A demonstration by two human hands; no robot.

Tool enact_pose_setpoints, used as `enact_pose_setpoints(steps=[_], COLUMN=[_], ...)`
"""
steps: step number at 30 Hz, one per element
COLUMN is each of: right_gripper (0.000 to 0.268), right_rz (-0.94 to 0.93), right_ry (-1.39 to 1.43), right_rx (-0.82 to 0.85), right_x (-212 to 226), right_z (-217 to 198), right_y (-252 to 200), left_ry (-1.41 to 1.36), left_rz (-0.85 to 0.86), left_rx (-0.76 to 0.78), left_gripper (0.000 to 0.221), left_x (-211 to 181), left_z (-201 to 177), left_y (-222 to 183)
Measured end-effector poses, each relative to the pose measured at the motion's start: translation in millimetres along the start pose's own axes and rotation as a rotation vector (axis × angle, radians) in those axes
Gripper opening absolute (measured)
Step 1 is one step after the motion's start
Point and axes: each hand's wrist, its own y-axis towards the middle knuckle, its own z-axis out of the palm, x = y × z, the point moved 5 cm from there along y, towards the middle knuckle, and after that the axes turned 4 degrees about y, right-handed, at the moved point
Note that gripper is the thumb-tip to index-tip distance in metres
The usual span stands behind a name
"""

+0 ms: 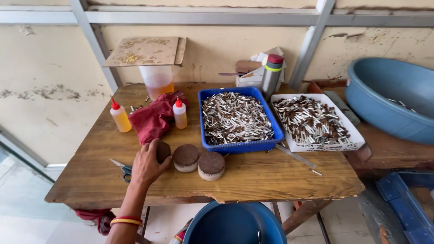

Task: The person is sorting small metal and white components from a bucket and assembling them into circular containers or trays.

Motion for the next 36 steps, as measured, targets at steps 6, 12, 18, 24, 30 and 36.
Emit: enact_pose_setpoints(steps=[6, 12, 18, 24, 30, 36], right_gripper=[0.031, 0.036, 0.037, 0.046, 0.052, 0.047], right_rz=[0.033, -0.112, 0.222, 0.314, -0.029, 0.022], right_ry=[0.104, 0.322, 0.341, 0.208, 0.044, -0.062], right_rx=[0.154, -0.07, -0.462, -0.507, -0.563, -0.52], right_x=[6.6, 80.3, 51.4, 52.1, 64.1, 77.1], right_z=[6.7, -124.2, -222.6, -247.8, -249.4, -259.4], right_y=[-13.7, -101.1, -121.5, -101.0, -65.6, -57.7], left_ry=[-0.181, -0.134, -0.201, -0.336, -0.288, -0.667], left_rz=[0.148, 0.638, 0.678, 0.522, 0.336, 0.1], left_rx=[-0.39, 0.041, 0.033, 0.071, 0.167, -0.121], left_gripper=[0.081, 0.085, 0.083, 0.101, 0.134, 0.132], left_x=[-135.5, -214.3, -225.0, -205.0, -218.9, -210.1], left_z=[-58.4, 87.9, 67.6, 54.0, 56.1, 86.9], left_y=[-26.2, -53.9, -57.7, -61.2, -56.3, -65.4])
